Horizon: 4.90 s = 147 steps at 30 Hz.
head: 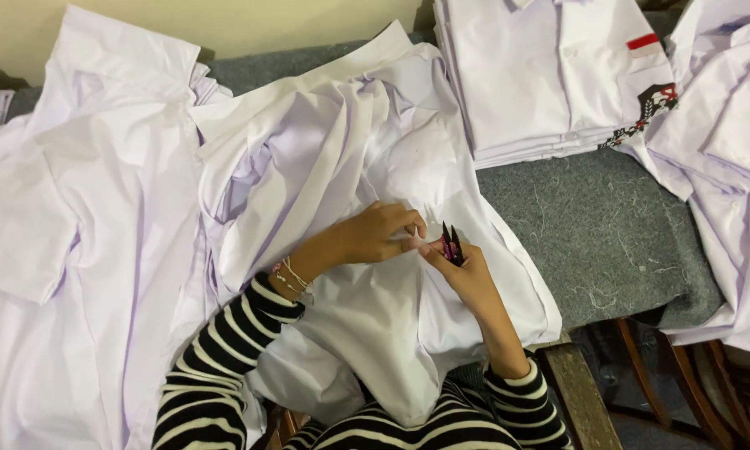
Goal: Trimming loose threads from white shirts using thread snips at a finishing station
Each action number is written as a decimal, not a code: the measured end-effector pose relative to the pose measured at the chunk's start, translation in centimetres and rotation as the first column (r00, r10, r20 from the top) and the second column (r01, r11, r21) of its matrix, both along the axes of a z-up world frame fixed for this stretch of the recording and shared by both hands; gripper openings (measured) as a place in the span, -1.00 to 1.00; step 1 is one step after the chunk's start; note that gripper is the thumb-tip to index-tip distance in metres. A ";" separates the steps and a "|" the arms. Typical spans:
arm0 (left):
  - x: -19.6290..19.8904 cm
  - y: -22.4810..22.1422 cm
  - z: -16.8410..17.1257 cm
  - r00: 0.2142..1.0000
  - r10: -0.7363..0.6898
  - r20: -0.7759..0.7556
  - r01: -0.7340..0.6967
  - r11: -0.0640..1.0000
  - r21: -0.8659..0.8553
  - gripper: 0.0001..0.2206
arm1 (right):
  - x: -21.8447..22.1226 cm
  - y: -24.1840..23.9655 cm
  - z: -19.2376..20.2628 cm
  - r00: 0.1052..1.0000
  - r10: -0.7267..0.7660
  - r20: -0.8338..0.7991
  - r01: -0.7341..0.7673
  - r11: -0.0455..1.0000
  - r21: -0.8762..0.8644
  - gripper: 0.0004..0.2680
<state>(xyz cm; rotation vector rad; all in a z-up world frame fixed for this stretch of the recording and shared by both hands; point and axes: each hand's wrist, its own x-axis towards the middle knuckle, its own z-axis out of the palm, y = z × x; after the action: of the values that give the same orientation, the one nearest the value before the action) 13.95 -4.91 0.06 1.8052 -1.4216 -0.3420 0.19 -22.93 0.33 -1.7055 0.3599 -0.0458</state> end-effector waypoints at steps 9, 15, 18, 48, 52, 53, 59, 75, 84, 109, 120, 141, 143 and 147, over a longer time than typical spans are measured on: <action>-0.2 0.4 -2.6 0.997 0.060 0.053 -0.069 0.981 0.182 -0.59 | 0.8 0.2 0.8 0.996 -0.007 -0.089 0.008 1.000 0.014 -0.89; -0.7 0.6 -1.6 0.994 0.078 -0.071 -0.065 0.984 0.169 -0.68 | 1.0 0.5 0.9 0.997 0.026 -0.074 -0.023 0.999 0.040 -0.89; -0.5 0.6 -2.6 0.996 0.071 -0.051 -0.062 0.984 0.168 -0.68 | 1.1 0.8 1.6 0.998 0.010 -0.070 -0.010 1.000 -0.002 -0.91; -0.1 1.4 -0.1 0.971 0.080 -0.226 -0.063 0.995 0.078 -0.84 | -1.2 0.1 3.7 0.968 0.196 -0.157 -0.233 0.932 -0.279 -0.82; -0.1 1.2 -1.0 0.971 0.077 -0.228 -0.064 0.996 0.066 -0.86 | -1.4 -0.3 2.4 0.978 0.166 -0.126 -0.199 0.921 -0.334 -0.86; 0.0 1.1 -1.4 0.974 0.076 -0.211 -0.064 0.996 0.063 -0.87 | -1.4 -0.4 1.9 0.981 0.154 -0.116 -0.185 0.922 -0.341 -0.86; -0.1 1.2 -0.7 0.969 0.084 -0.231 -0.074 0.996 0.055 -0.86 | -1.4 -1.2 -0.8 0.988 0.099 -0.118 -0.127 0.958 -0.258 -0.89; -0.1 1.3 -0.8 0.968 0.073 -0.239 -0.064 0.997 0.045 -0.85 | -1.1 -2.0 -2.7 0.976 0.098 -0.196 -0.123 0.986 -0.116 -0.88; 0.0 1.5 -0.2 0.973 0.070 -0.221 -0.059 0.997 0.056 -0.86 | -1.0 -2.1 -2.7 0.975 0.123 -0.184 -0.147 0.981 -0.125 -0.85; 1.5 3.1 2.8 0.926 -0.066 -0.373 0.013 0.990 -0.141 -0.91 | 1.7 -2.0 2.1 0.975 -0.204 0.084 0.217 0.819 -0.531 -0.73; 4.5 4.3 3.3 0.900 0.341 -0.270 -0.414 0.863 -0.290 -0.87 | 2.4 -2.5 -0.1 0.973 -0.086 0.214 0.217 0.656 -0.723 -0.79; 3.3 4.2 1.6 0.975 0.178 0.135 -0.150 0.968 -0.199 -0.92 | 2.2 -7.5 0.5 0.933 -0.268 0.239 0.358 0.750 -0.556 -0.78; 3.0 4.3 2.5 0.977 0.169 0.133 -0.153 0.981 -0.123 -0.85 | 2.1 -6.5 1.3 0.963 -0.130 0.237 0.239 0.817 -0.525 -0.72; 2.9 3.7 0.6 0.972 0.177 0.153 -0.175 0.984 -0.027 -0.85 | 1.7 -3.7 2.7 0.981 -0.108 0.159 0.175 0.841 -0.512 -0.90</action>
<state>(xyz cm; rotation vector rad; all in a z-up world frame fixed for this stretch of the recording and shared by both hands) 16.83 -1.24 0.65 1.9658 -1.3504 -0.1021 1.93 -26.68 3.04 -2.2023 0.4037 -0.3918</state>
